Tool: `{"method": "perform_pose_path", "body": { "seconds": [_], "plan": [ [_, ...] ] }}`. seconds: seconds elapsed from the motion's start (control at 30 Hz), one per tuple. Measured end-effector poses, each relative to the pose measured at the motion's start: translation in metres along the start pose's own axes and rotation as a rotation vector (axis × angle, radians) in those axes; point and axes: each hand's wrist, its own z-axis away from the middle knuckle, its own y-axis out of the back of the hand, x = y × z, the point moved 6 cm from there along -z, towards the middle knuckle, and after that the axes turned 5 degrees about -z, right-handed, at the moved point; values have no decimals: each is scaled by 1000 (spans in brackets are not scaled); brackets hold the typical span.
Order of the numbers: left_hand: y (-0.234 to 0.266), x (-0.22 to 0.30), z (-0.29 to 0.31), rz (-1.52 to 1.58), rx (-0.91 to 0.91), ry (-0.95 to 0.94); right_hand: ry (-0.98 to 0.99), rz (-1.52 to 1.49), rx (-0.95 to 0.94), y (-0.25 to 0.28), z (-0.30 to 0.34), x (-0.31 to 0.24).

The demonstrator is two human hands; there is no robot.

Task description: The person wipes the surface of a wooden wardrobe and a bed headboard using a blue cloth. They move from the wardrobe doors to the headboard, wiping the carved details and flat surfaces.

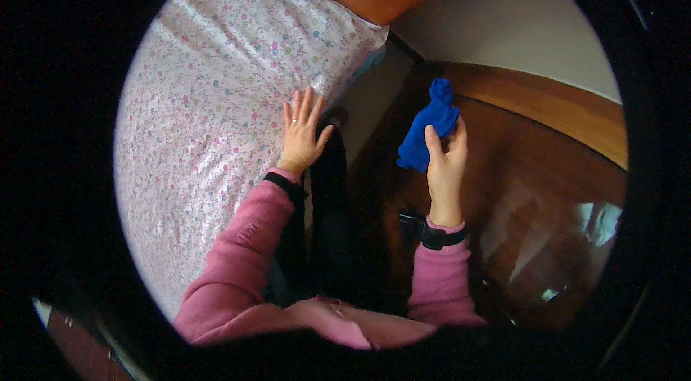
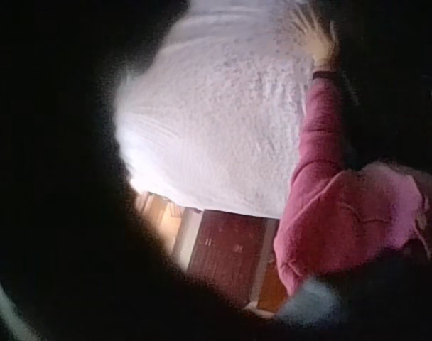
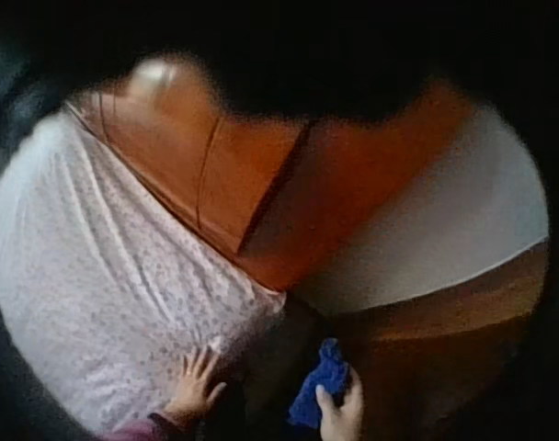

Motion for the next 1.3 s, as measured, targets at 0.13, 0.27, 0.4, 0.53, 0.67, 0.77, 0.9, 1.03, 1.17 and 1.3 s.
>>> {"method": "perform_pose_path", "body": {
  "seconds": [0.13,0.27,0.4,0.53,0.67,0.77,0.9,1.03,1.17,1.3],
  "plan": [
    [-26,29,0,133,-200,-97,-46,65,72,20,12,10],
    [-30,71,-3,440,-437,-24,-124,-40,110,33,29,27],
    [-3,149,-23,883,-318,-12,-149,-107,166,41,37,40],
    [12,212,-34,994,-381,-50,-70,-156,222,54,39,38],
    [26,243,-40,890,-290,-130,-46,-200,242,73,39,33],
    [43,266,-42,759,-183,-243,-10,-175,253,88,45,20],
    [65,309,-33,655,-196,-337,15,-240,334,117,66,-8],
    [93,358,-18,756,-241,-396,43,-234,437,148,96,-49],
    [120,401,-15,700,-230,-527,105,20,519,181,118,-96],
    [125,441,-20,693,-231,-628,167,345,637,215,124,-129]
  ]
}}
